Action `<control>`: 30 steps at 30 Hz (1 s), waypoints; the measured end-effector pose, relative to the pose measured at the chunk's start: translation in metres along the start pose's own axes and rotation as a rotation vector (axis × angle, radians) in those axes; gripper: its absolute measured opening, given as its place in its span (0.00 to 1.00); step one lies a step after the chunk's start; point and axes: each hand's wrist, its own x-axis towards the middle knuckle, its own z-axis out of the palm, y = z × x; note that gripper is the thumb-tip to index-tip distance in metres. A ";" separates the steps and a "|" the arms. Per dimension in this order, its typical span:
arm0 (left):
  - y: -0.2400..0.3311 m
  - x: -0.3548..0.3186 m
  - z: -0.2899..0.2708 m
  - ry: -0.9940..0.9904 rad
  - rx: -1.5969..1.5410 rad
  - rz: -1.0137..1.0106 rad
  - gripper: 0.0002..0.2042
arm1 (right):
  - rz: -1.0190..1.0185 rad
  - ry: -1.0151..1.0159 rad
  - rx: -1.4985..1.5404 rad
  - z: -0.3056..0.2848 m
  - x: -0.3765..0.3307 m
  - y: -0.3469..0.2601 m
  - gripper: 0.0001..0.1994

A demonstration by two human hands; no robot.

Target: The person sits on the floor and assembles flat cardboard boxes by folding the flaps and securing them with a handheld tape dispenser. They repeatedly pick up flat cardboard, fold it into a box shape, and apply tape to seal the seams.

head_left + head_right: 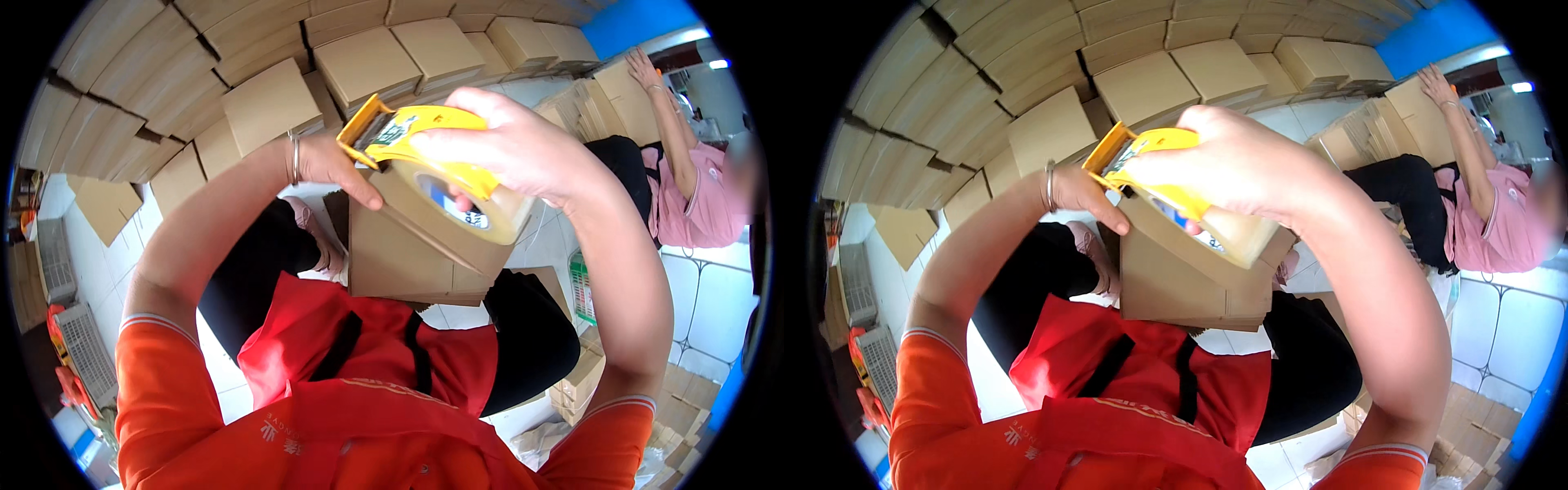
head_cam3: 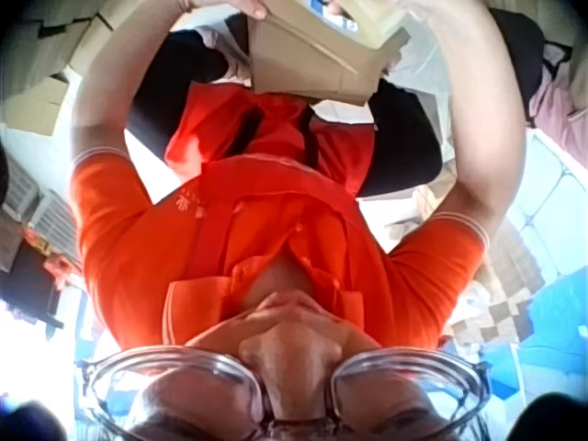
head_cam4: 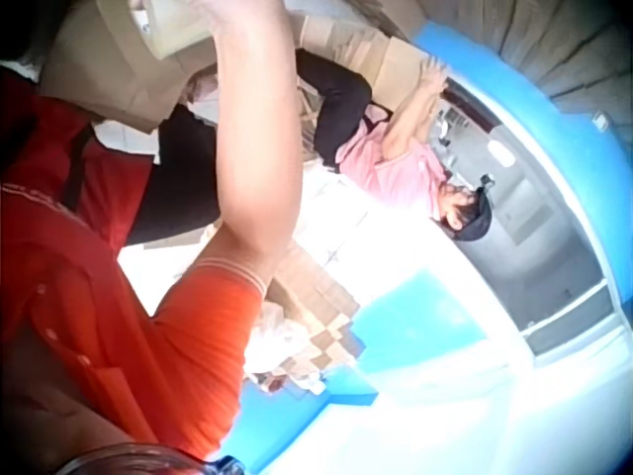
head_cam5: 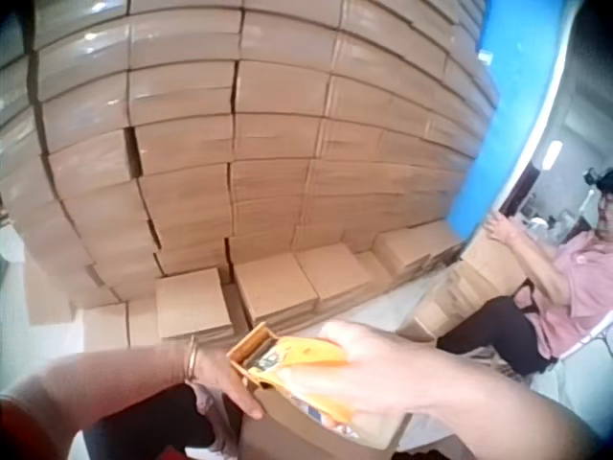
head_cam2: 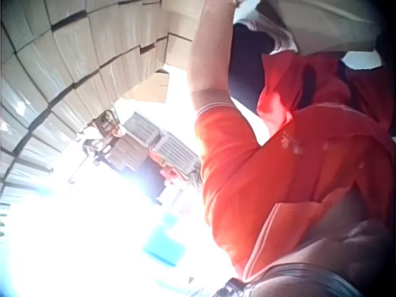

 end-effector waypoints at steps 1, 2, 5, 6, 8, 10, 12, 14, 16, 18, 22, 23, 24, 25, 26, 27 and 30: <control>-0.007 0.004 0.005 0.012 -0.032 -0.013 0.36 | -0.001 -0.007 0.002 0.000 -0.002 0.000 0.19; -0.007 0.003 0.009 0.109 0.096 0.000 0.36 | 0.005 -0.015 0.012 0.000 -0.004 0.001 0.19; 0.007 0.003 0.006 0.010 0.006 0.044 0.41 | -0.030 -0.082 0.134 -0.004 -0.012 0.007 0.20; 0.004 0.008 0.009 0.017 -0.069 0.147 0.44 | -0.052 -0.109 0.154 -0.007 -0.016 0.010 0.20; 0.000 0.014 0.015 0.034 -0.230 0.351 0.52 | -0.020 -0.074 0.071 -0.015 -0.035 0.024 0.21; -0.008 0.018 0.006 0.044 -0.139 0.303 0.60 | -0.046 -0.073 0.024 -0.034 -0.067 0.048 0.23; -0.001 0.020 0.007 0.043 -0.101 0.296 0.60 | -0.067 -0.030 0.144 -0.049 -0.111 0.087 0.27; 0.002 0.020 0.007 0.042 -0.093 0.289 0.63 | 0.021 0.092 0.322 -0.053 -0.149 0.129 0.23; 0.011 0.018 0.009 0.036 -0.019 0.252 0.64 | 0.060 0.175 0.254 -0.049 -0.166 0.174 0.27; 0.030 0.009 0.010 0.056 0.122 0.178 0.65 | 0.029 0.176 0.339 -0.042 -0.163 0.216 0.31; 0.075 0.014 0.046 0.432 1.371 0.196 0.66 | -0.023 0.197 0.454 -0.025 -0.152 0.249 0.33; 0.094 0.018 0.060 0.324 1.476 0.387 0.66 | -0.035 0.202 0.463 -0.022 -0.148 0.254 0.34; 0.109 0.027 0.075 0.212 1.568 0.584 0.66 | -0.045 0.209 0.465 -0.020 -0.144 0.259 0.34; 0.115 0.040 0.095 0.081 1.494 0.648 0.65 | -0.081 0.197 0.486 -0.019 -0.140 0.265 0.34; 0.115 0.053 0.109 -0.055 1.405 0.713 0.63 | -0.090 0.203 0.509 -0.018 -0.138 0.268 0.34; 0.110 0.064 0.114 -0.125 1.342 0.753 0.62 | -0.105 0.200 0.526 -0.017 -0.137 0.269 0.35; 0.099 0.087 0.115 -0.273 1.233 0.828 0.57 | -0.083 0.185 0.571 -0.018 -0.144 0.278 0.37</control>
